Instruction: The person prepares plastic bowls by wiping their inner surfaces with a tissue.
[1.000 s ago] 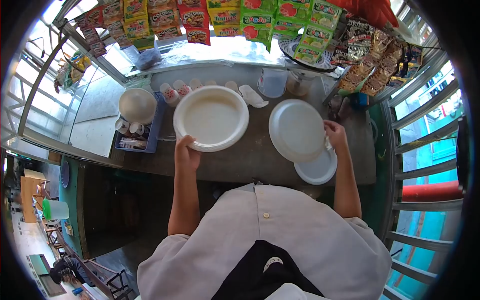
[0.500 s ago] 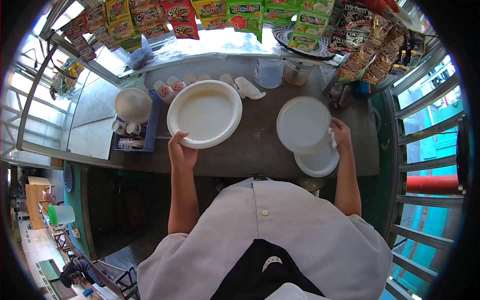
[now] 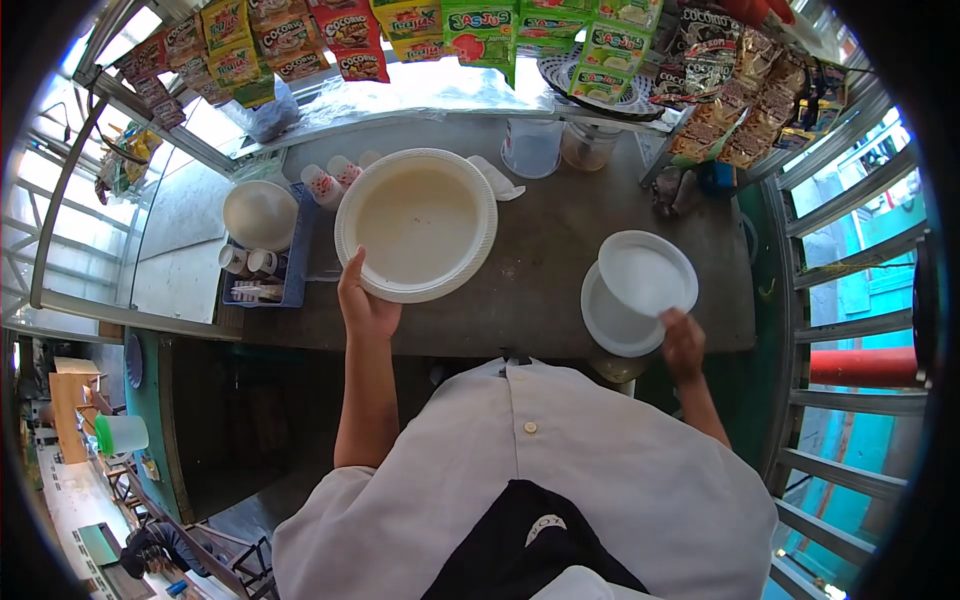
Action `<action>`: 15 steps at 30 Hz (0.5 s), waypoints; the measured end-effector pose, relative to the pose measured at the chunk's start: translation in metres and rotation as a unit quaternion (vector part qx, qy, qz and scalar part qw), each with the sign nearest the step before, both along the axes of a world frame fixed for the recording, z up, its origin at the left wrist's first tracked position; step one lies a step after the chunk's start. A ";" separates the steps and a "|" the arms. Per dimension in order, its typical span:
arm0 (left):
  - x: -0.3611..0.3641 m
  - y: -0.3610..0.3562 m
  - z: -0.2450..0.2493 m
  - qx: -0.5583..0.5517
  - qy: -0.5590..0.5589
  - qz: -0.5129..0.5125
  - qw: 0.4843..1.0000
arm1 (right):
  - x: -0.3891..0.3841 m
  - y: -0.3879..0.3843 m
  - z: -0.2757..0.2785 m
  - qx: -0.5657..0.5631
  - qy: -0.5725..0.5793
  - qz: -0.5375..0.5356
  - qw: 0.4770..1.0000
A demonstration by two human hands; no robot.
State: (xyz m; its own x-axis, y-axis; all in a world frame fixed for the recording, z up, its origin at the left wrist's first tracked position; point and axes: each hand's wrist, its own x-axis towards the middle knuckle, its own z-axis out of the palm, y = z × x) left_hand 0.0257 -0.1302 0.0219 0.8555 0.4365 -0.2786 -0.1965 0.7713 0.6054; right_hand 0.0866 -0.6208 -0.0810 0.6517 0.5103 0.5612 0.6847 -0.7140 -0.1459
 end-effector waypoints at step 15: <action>0.012 -0.055 0.006 0.101 -0.030 -0.107 0.989 | 0.042 0.121 0.127 0.300 0.156 0.065 0.939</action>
